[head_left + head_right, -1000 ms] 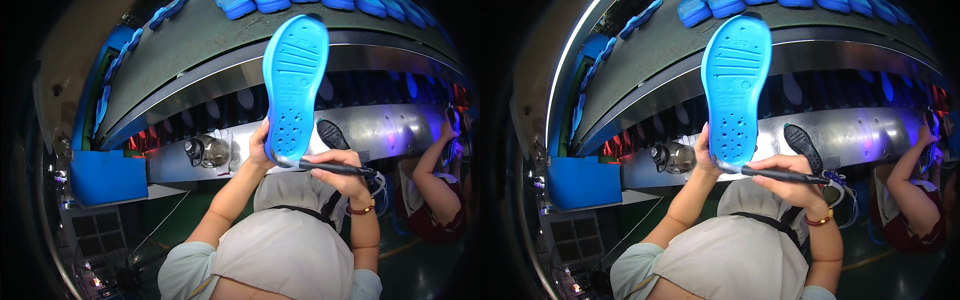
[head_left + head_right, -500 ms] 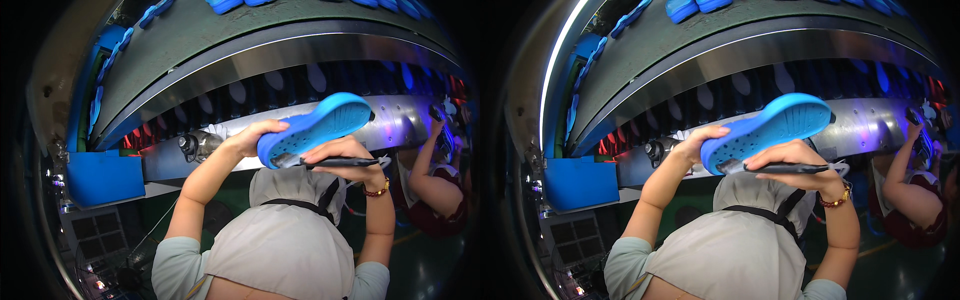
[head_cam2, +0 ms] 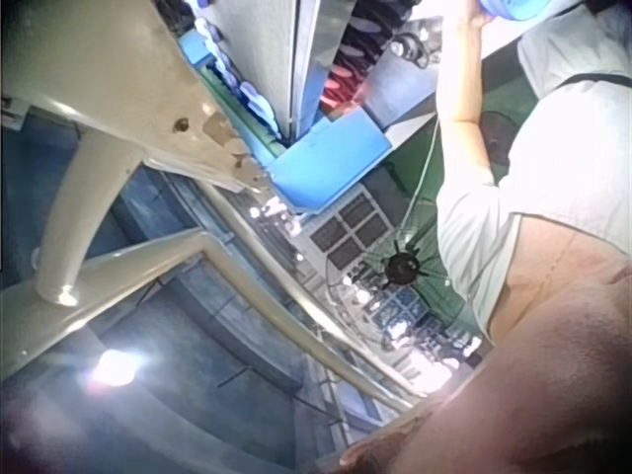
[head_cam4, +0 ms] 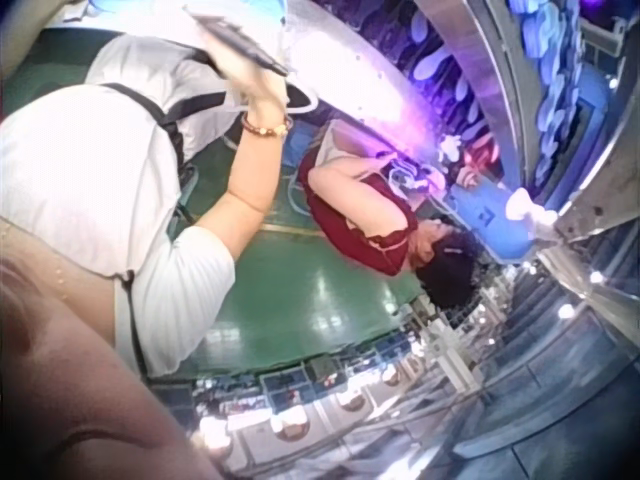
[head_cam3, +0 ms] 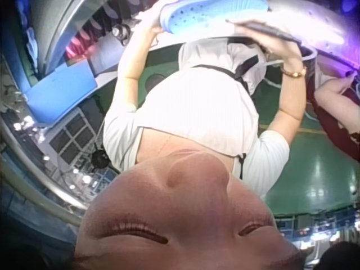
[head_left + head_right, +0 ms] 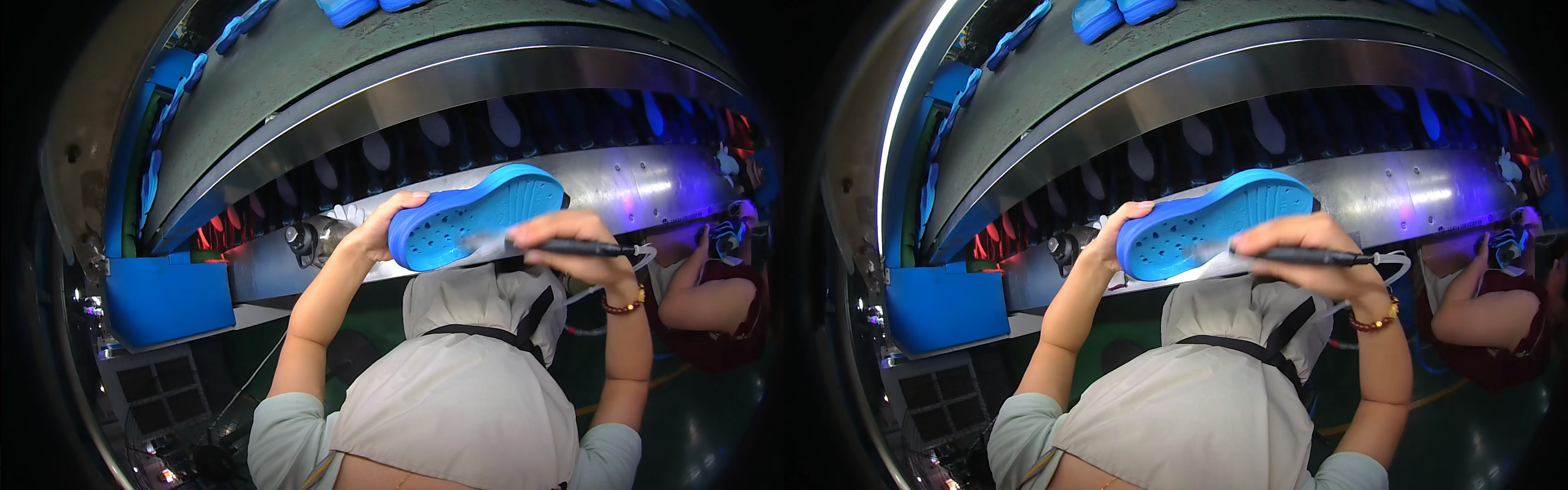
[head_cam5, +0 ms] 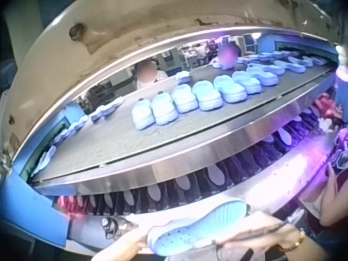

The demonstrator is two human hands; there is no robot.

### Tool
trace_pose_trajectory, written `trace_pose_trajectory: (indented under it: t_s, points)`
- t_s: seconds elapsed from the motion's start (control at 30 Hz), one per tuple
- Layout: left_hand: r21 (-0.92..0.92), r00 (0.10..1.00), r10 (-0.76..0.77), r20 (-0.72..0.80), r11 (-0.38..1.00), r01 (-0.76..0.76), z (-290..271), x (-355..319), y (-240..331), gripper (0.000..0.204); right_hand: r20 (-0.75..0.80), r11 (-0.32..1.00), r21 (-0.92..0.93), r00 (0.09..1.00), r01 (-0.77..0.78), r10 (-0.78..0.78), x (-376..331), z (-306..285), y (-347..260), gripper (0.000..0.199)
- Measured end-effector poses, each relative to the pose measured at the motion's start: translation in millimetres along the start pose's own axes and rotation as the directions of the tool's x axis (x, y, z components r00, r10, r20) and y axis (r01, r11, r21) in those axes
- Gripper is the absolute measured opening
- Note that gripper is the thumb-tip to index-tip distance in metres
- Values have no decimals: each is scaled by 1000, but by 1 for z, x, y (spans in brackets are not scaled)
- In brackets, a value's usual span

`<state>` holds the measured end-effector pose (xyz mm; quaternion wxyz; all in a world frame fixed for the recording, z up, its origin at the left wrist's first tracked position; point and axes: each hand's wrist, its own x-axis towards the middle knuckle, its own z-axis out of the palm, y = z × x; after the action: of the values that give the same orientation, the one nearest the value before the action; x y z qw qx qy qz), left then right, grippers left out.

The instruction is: The person picks shoe soles from a conveyor belt and applies adhesive across the soles using a dispensing brush tool.

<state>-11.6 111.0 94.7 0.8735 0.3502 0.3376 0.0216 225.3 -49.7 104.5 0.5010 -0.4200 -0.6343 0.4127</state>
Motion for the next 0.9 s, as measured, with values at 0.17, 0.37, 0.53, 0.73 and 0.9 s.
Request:
trace_pose_trajectory:
  t_s: [0.17, 0.37, 0.53, 0.73, 0.9]
  points:
    - [83, 989, 139, -44, 987, -135, -14, -11, 5, 47, 46, 997, -70, 999, -25, 28, -10, 5, 4, 18]
    - [-244, 973, 194, 121, 956, -161, -51, -14, -1, 44, -209, 995, -101, 978, -26, 4, -1, 12, -5, 19]
    - [-254, 956, 274, 109, 937, -240, -42, -28, -1, 61, 29, 988, -125, 996, 91, -88, -9, 17, -26, 24]
    - [-543, 777, 585, 231, 740, -396, -7, 43, -67, 101, -285, 991, -31, 951, -132, 117, 1, 46, 22, 18]
    - [-568, 922, 385, -26, 754, -331, 3, 47, -69, 99, -404, 992, -4, 908, -123, 111, 24, 53, 25, 15]
